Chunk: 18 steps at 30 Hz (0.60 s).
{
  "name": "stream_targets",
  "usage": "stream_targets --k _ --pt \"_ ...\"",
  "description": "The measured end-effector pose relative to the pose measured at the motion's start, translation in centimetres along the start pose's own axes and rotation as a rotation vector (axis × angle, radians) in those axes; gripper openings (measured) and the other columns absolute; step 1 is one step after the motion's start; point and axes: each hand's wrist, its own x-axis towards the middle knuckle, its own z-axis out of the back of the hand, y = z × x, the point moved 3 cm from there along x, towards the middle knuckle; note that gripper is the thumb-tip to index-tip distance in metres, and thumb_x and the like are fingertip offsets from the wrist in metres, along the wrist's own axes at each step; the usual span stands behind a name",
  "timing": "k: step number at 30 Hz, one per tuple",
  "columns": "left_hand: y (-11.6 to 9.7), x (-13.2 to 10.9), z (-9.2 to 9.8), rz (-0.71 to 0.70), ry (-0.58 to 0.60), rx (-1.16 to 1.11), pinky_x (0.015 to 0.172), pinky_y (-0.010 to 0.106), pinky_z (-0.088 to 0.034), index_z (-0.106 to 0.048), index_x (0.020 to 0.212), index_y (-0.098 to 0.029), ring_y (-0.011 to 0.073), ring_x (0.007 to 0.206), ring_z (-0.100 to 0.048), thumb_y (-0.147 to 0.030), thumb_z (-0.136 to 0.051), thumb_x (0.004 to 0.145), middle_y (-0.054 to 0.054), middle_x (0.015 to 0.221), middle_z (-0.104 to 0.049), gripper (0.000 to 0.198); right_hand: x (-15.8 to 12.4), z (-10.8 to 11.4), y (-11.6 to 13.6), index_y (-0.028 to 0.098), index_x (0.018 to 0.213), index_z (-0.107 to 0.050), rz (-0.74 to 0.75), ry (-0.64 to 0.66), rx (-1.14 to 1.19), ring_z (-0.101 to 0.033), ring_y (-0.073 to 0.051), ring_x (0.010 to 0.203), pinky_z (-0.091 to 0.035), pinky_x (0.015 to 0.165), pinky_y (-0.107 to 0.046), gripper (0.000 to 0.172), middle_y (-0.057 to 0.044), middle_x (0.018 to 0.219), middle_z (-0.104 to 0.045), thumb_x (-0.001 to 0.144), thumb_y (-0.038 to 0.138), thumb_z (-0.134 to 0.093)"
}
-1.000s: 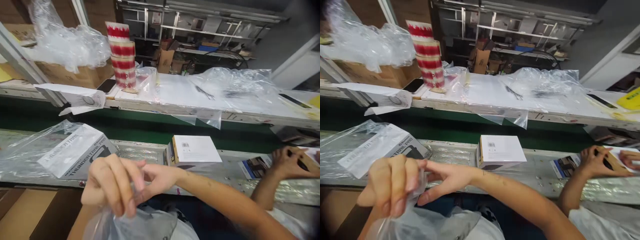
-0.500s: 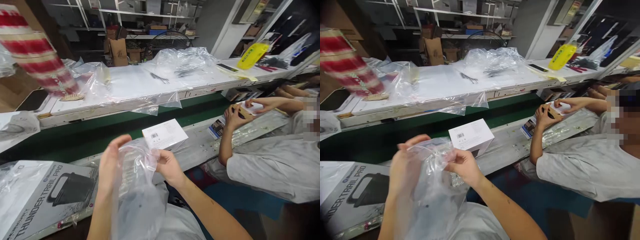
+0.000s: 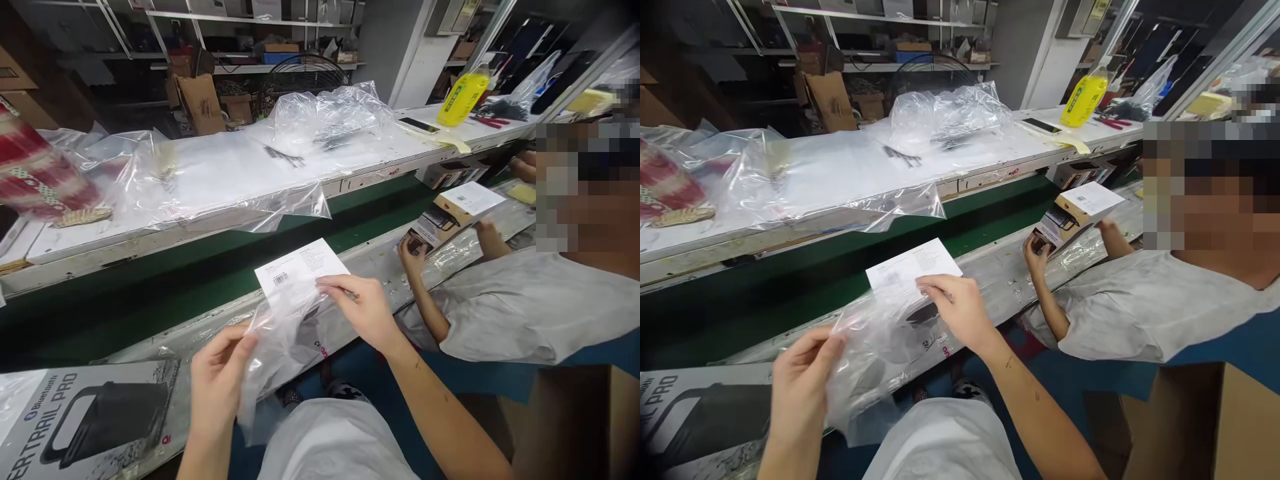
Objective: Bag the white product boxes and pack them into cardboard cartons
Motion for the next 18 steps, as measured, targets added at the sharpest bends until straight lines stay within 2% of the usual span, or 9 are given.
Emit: stream_targets --k 3,5,7,8,9,11,14,16,18 --pt "-0.6 -0.6 1.1 -0.077 0.123 0.069 0.055 0.017 -0.046 -0.068 0.077 -0.021 0.0115 0.061 -0.058 -0.036 -0.074 0.086 0.0 0.071 -0.065 0.018 0.1 0.2 0.2 0.023 0.1 -0.072 0.141 0.033 0.155 -0.07 -0.02 0.102 -0.053 0.096 -0.035 0.014 -0.004 0.101 -0.075 0.097 0.033 -0.061" --pt "-0.6 -0.4 1.3 -0.038 0.401 0.079 0.055 0.019 -0.047 -0.067 0.082 -0.022 0.0132 0.06 -0.059 -0.043 -0.076 0.082 0.0 0.071 -0.064 0.023 0.2 -0.7 -0.3 0.023 0.099 -0.064 0.108 0.114 0.426 -0.071 -0.018 0.079 -0.057 0.077 -0.032 0.024 -0.001 0.082 -0.071 0.097 0.046 -0.061" --pt "-0.2 0.5 2.0 0.033 0.68 0.155 0.066 0.025 -0.053 -0.071 0.099 -0.024 0.0184 0.07 -0.065 -0.053 -0.08 0.075 0.002 0.076 -0.068 0.039 0.5 -1.6 -0.9 0.022 0.088 -0.058 0.04 0.177 0.553 -0.057 -0.013 0.051 -0.049 0.052 -0.026 0.038 0.003 0.063 -0.057 0.095 0.059 -0.06" --pt "0.1 1.4 2.8 0.053 0.726 0.225 0.071 0.026 -0.054 -0.072 0.106 -0.025 0.0203 0.074 -0.066 -0.056 -0.08 0.073 0.003 0.079 -0.07 0.046 0.8 -1.7 -1.0 0.021 0.081 -0.057 0.026 0.194 0.522 -0.049 -0.011 0.046 -0.042 0.046 -0.024 0.043 0.004 0.059 -0.05 0.094 0.061 -0.059" --pt "0.2 2.6 3.8 0.048 0.671 0.292 0.075 0.027 -0.054 -0.074 0.108 -0.025 0.0217 0.079 -0.067 -0.056 -0.08 0.073 0.004 0.083 -0.072 0.047 1.0 -1.6 -0.9 0.02 0.075 -0.055 0.035 0.19 0.458 -0.045 -0.01 0.047 -0.039 0.046 -0.024 0.046 0.004 0.058 -0.047 0.094 0.062 -0.059" --pt "0.2 5.2 6.0 0.011 0.367 0.335 0.071 0.027 -0.053 -0.077 0.094 -0.024 0.0218 0.081 -0.067 -0.052 -0.078 0.076 0.005 0.087 -0.073 0.034 1.7 -0.6 -0.3 0.018 0.067 -0.053 0.095 0.138 0.379 -0.044 -0.009 0.053 -0.039 0.051 -0.024 0.05 0.002 0.06 -0.046 0.095 0.06 -0.059" --pt "-0.6 7.2 7.3 -0.014 0.043 0.323 0.07 0.026 -0.054 -0.077 0.081 -0.02 0.0229 0.089 -0.067 -0.045 -0.083 0.071 0.008 0.101 -0.073 0.028 2.5 0.5 1.1 0.02 0.066 -0.045 0.105 0.165 0.591 -0.043 -0.01 0.054 -0.044 0.055 -0.025 0.051 0.004 0.057 -0.039 0.095 0.059 -0.059" --pt "-2.6 7.4 6.1 -0.156 -0.039 0.228 0.091 0.03 -0.055 -0.078 0.095 -0.021 0.0256 0.112 -0.064 -0.045 -0.079 0.077 0.008 0.119 -0.07 0.03 2.9 0.2 2.1 0.021 0.068 -0.038 0.033 0.307 0.741 -0.044 -0.01 0.051 -0.041 0.047 -0.023 0.05 0.005 0.058 -0.04 0.097 0.058 -0.057" --pt "-5.1 7.1 3.6 -0.31 0.061 0.024 0.108 0.039 -0.049 -0.074 0.113 -0.026 0.029 0.129 -0.056 -0.056 -0.071 0.083 0.007 0.133 -0.065 0.043 3.2 -0.9 3.5 0.022 0.074 -0.037 -0.025 0.484 0.71 -0.044 -0.009 0.045 -0.032 0.039 -0.019 0.045 0.005 0.06 -0.05 0.1 0.055 -0.053"
